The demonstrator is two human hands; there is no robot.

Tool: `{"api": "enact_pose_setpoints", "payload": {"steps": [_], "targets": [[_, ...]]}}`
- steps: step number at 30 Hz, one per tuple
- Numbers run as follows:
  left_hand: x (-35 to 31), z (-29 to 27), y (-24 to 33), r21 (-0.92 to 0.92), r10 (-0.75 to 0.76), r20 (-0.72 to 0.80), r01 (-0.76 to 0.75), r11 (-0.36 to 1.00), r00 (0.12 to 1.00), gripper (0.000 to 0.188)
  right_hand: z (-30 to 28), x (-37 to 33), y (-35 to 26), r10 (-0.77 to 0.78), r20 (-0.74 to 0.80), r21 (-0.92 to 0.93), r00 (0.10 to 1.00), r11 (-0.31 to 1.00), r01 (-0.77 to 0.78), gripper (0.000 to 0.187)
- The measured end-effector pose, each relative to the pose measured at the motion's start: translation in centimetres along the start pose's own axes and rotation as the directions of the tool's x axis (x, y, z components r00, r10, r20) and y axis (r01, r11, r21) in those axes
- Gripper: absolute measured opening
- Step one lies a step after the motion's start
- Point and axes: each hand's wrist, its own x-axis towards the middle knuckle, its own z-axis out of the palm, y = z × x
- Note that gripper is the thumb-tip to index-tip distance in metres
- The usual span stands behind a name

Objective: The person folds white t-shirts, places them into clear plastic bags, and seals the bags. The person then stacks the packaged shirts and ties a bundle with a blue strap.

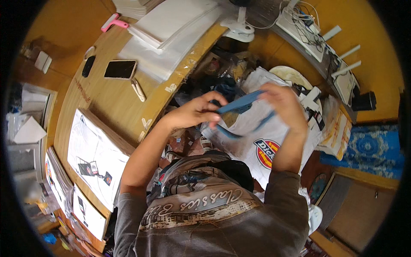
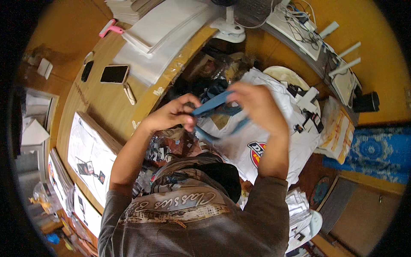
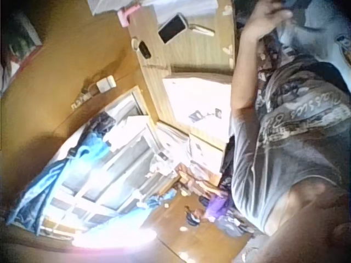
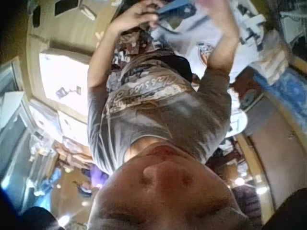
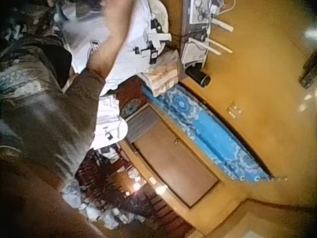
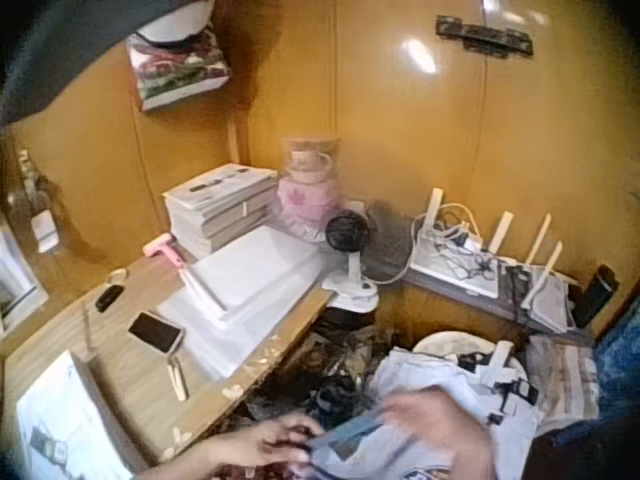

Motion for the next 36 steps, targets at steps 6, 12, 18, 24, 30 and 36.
{"api": "enact_pose_setpoints", "payload": {"steps": [6,12,18,24,30,36], "targets": [[-10.0,-3.4,-3.7,-0.123,0.113,-0.444,-0.185,0.975,0.889,0.009,-7.3,0.1,6.5,0.166,-0.397,0.557,0.903,0.825,0.093,0.016],[-14.2,0.5,-4.1,-0.008,-0.046,-0.715,0.057,0.998,0.698,0.010,6.7,11.2,8.6,0.190,0.121,0.153,0.974,0.966,-0.208,0.011],[-13.5,1.6,-8.2,-0.216,-0.100,-0.836,-0.157,0.964,0.540,0.015,23.6,17.3,-3.7,-0.055,0.290,-0.288,0.955,0.947,0.142,0.025],[-14.0,1.7,-9.2,-0.115,0.008,-0.881,-0.231,0.966,0.474,0.016,33.4,20.0,0.2,-0.064,0.237,-0.544,0.969,0.818,0.187,0.030],[-12.8,0.7,-5.1,-0.100,-0.008,-0.869,-0.159,0.982,0.495,0.023,22.0,21.2,3.8,-0.051,0.505,-0.124,0.861,0.984,0.131,0.028],[-9.2,-1.7,-2.5,0.075,0.121,-0.651,-0.095,0.993,0.749,0.038,11.0,10.5,1.6,0.041,0.685,0.233,0.728,0.934,-0.271,0.032]]}}
